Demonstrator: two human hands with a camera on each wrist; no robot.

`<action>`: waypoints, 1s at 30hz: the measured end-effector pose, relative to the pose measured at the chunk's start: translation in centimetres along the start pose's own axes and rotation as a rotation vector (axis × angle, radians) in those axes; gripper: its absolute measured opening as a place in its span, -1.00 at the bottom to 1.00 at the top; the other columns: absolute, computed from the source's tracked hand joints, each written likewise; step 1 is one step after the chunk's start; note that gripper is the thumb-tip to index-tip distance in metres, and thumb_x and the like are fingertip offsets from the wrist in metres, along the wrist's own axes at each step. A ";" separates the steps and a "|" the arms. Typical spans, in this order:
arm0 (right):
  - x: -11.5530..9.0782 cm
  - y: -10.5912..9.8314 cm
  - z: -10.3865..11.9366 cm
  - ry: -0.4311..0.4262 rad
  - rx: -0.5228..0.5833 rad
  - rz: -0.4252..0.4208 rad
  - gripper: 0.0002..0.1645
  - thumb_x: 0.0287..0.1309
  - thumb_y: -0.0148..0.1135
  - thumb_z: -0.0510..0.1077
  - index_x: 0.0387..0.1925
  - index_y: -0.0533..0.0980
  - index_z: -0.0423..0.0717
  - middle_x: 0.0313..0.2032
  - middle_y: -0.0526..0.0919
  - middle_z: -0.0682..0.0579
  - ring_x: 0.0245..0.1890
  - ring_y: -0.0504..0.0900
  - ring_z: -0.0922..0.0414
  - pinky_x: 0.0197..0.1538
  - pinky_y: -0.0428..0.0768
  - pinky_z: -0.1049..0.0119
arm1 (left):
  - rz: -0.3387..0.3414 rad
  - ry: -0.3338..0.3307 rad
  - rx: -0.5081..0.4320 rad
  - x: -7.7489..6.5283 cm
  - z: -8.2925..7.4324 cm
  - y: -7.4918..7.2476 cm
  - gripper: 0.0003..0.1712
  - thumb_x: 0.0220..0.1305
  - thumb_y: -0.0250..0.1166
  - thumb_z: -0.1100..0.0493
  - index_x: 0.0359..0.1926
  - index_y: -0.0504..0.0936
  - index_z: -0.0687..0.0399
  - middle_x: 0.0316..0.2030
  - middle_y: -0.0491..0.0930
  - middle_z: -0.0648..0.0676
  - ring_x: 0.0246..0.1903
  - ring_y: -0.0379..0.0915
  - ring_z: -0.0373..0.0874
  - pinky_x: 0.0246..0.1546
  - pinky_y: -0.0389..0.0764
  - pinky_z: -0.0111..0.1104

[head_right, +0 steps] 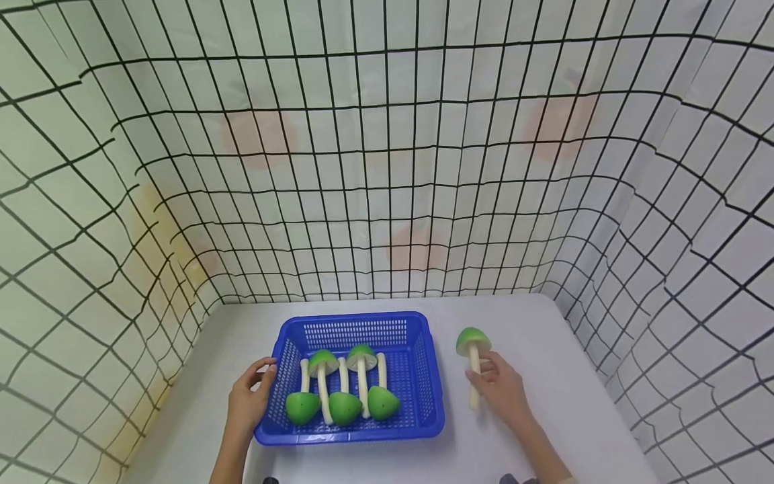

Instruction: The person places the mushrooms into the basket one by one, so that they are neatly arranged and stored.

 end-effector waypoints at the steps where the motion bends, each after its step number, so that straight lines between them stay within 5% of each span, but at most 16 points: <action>1: 0.0 0.0 0.1 -0.006 0.006 -0.003 -0.30 0.28 0.42 0.09 0.32 0.44 -0.14 -0.06 0.70 -0.11 -0.25 0.72 0.27 -0.26 0.64 0.39 | 0.001 -0.002 0.001 0.0 0.0 0.0 -0.56 0.52 0.14 -0.22 0.25 0.60 -0.21 0.00 0.67 0.27 -0.36 0.55 -0.05 -0.45 0.58 -0.39; 30: 0.5 0.9 4.1 -0.042 0.104 -0.021 -0.35 0.31 0.40 0.06 0.31 0.42 -0.09 -0.06 0.69 -0.12 -0.21 0.71 0.25 -0.20 0.71 0.34 | 0.000 -0.006 0.013 -0.1 -0.2 0.0 -0.57 0.52 0.15 -0.20 0.25 0.60 -0.21 0.02 0.68 0.28 -0.28 0.59 0.02 -0.41 0.65 -0.34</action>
Point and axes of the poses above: each hand's wrist, its own x-axis towards the middle knuckle, its own y-axis out of the palm, z = x × y, the point moved 2 cm from there along x, towards the middle knuckle
